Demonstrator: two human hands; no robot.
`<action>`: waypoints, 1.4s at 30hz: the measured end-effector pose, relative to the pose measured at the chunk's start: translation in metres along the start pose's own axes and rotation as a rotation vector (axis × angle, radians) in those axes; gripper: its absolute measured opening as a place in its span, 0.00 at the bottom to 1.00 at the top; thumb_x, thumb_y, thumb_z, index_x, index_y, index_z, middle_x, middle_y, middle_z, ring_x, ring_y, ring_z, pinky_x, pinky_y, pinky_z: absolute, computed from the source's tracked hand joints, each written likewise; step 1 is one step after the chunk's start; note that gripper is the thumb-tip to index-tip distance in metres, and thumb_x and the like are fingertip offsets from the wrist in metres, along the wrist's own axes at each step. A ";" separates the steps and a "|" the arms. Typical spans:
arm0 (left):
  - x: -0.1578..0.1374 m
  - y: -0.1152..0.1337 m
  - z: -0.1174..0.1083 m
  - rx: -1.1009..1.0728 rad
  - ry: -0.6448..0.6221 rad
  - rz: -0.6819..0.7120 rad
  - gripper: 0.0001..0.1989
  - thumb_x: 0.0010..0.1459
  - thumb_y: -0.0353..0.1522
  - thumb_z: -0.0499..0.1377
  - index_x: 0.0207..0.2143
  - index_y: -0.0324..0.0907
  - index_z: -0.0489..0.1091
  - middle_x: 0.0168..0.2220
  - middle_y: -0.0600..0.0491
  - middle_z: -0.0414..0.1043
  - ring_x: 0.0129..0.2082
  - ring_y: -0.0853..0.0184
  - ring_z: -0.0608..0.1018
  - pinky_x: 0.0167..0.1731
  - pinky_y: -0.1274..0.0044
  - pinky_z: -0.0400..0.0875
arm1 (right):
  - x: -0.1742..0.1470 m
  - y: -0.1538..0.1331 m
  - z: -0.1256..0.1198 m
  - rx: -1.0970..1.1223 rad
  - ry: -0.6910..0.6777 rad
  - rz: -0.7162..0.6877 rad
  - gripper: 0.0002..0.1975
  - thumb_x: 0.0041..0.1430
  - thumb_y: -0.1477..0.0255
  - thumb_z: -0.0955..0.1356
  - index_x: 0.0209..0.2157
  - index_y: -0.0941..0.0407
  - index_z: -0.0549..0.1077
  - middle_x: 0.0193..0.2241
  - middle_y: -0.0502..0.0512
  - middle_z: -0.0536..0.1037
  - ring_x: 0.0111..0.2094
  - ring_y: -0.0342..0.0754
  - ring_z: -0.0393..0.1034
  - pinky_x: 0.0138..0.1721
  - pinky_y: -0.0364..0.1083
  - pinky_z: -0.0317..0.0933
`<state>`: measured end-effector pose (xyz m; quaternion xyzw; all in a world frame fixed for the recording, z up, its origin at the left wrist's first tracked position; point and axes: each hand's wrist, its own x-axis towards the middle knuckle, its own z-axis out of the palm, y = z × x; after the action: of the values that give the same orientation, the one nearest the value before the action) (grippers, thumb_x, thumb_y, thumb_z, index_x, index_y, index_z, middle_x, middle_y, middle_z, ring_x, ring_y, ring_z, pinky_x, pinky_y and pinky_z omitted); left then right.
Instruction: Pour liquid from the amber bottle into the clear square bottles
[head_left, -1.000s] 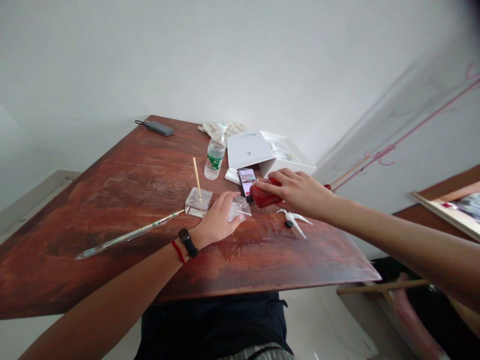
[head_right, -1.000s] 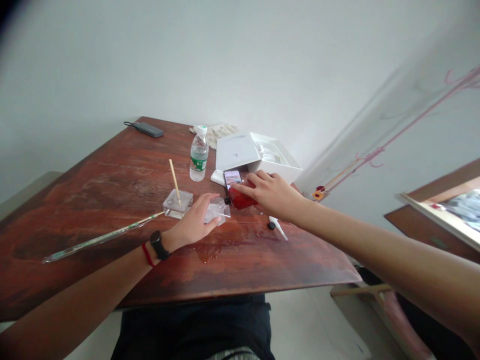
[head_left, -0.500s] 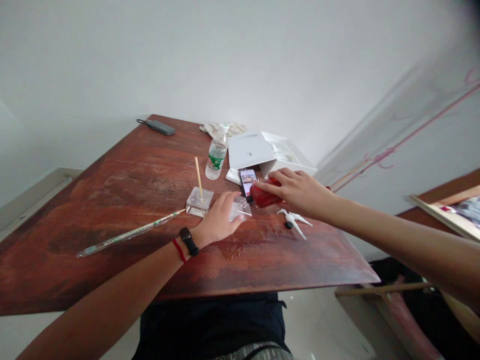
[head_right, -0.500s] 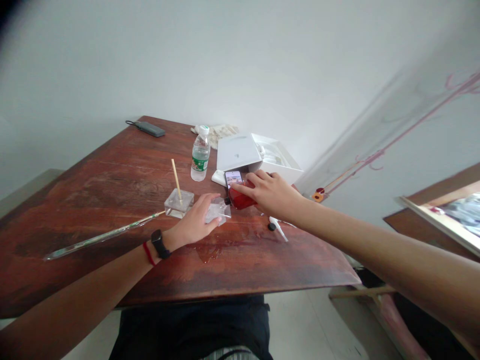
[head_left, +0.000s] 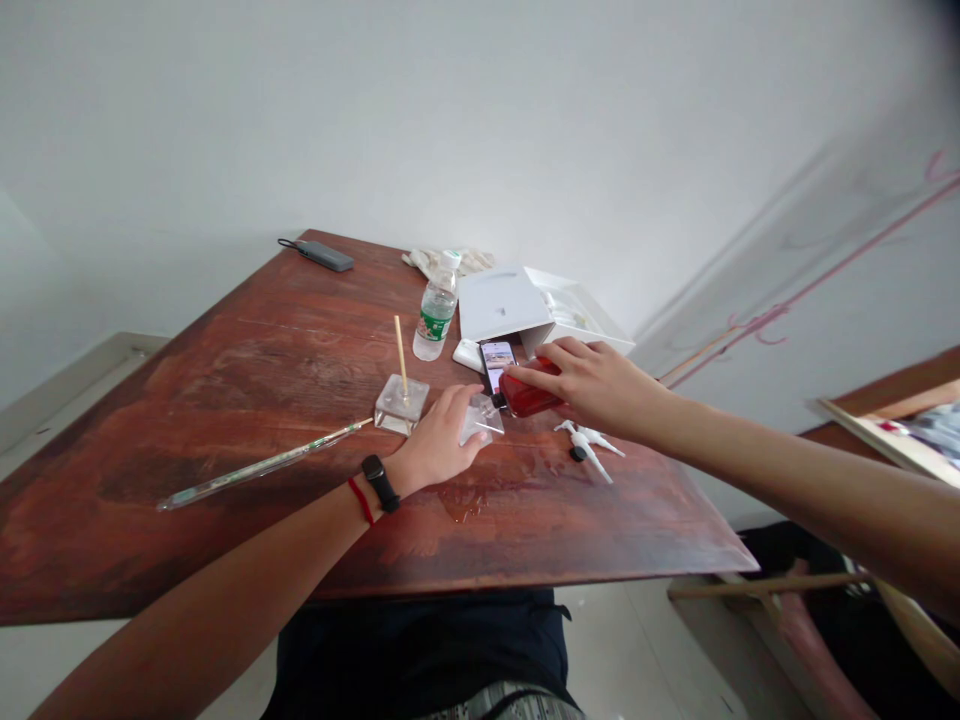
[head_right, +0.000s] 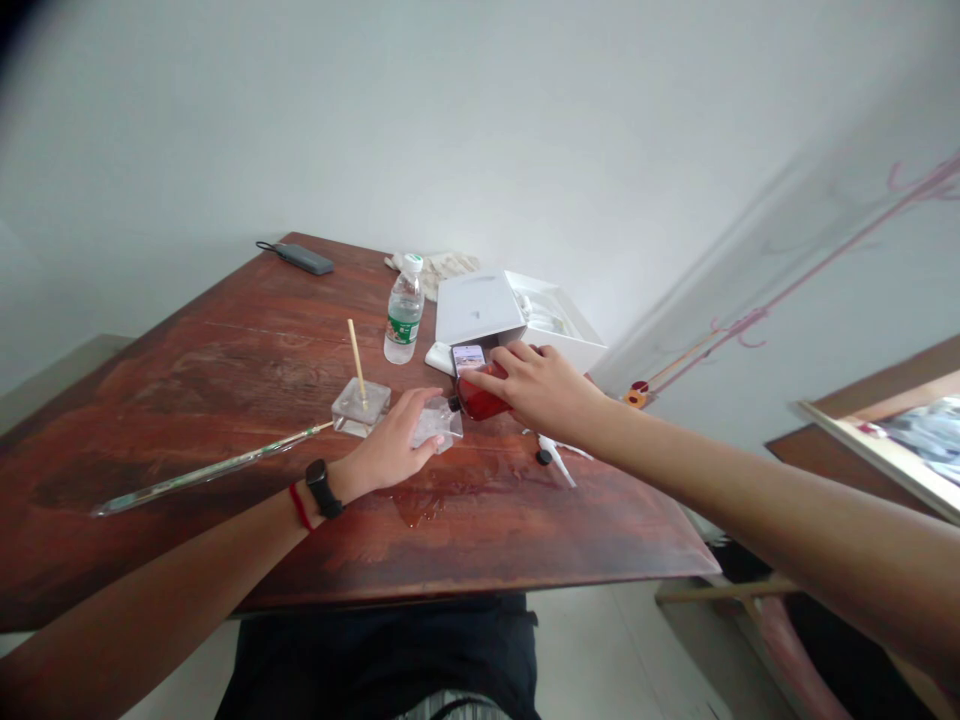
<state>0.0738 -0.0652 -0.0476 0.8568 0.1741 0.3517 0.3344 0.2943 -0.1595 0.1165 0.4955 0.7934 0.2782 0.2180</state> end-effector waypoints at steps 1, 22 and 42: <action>0.000 0.000 0.000 0.002 0.000 -0.001 0.32 0.65 0.27 0.63 0.68 0.41 0.59 0.66 0.37 0.66 0.69 0.48 0.70 0.70 0.53 0.65 | 0.000 0.000 -0.001 -0.005 0.004 -0.002 0.36 0.66 0.71 0.74 0.72 0.48 0.62 0.52 0.61 0.79 0.48 0.59 0.69 0.38 0.48 0.56; 0.000 -0.002 0.001 -0.003 0.004 -0.012 0.33 0.65 0.27 0.63 0.69 0.40 0.58 0.68 0.37 0.65 0.70 0.48 0.69 0.71 0.53 0.64 | 0.008 -0.005 -0.011 -0.096 0.006 -0.005 0.32 0.70 0.72 0.71 0.72 0.45 0.65 0.52 0.62 0.79 0.48 0.59 0.69 0.37 0.49 0.53; 0.000 0.000 0.000 -0.018 0.005 -0.023 0.33 0.64 0.26 0.63 0.69 0.42 0.59 0.67 0.37 0.65 0.70 0.48 0.69 0.71 0.52 0.64 | 0.011 -0.007 -0.021 -0.150 -0.008 -0.040 0.34 0.68 0.73 0.72 0.71 0.45 0.63 0.54 0.62 0.79 0.48 0.59 0.69 0.39 0.50 0.55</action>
<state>0.0743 -0.0650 -0.0477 0.8508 0.1818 0.3516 0.3456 0.2727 -0.1568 0.1268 0.4629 0.7792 0.3305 0.2634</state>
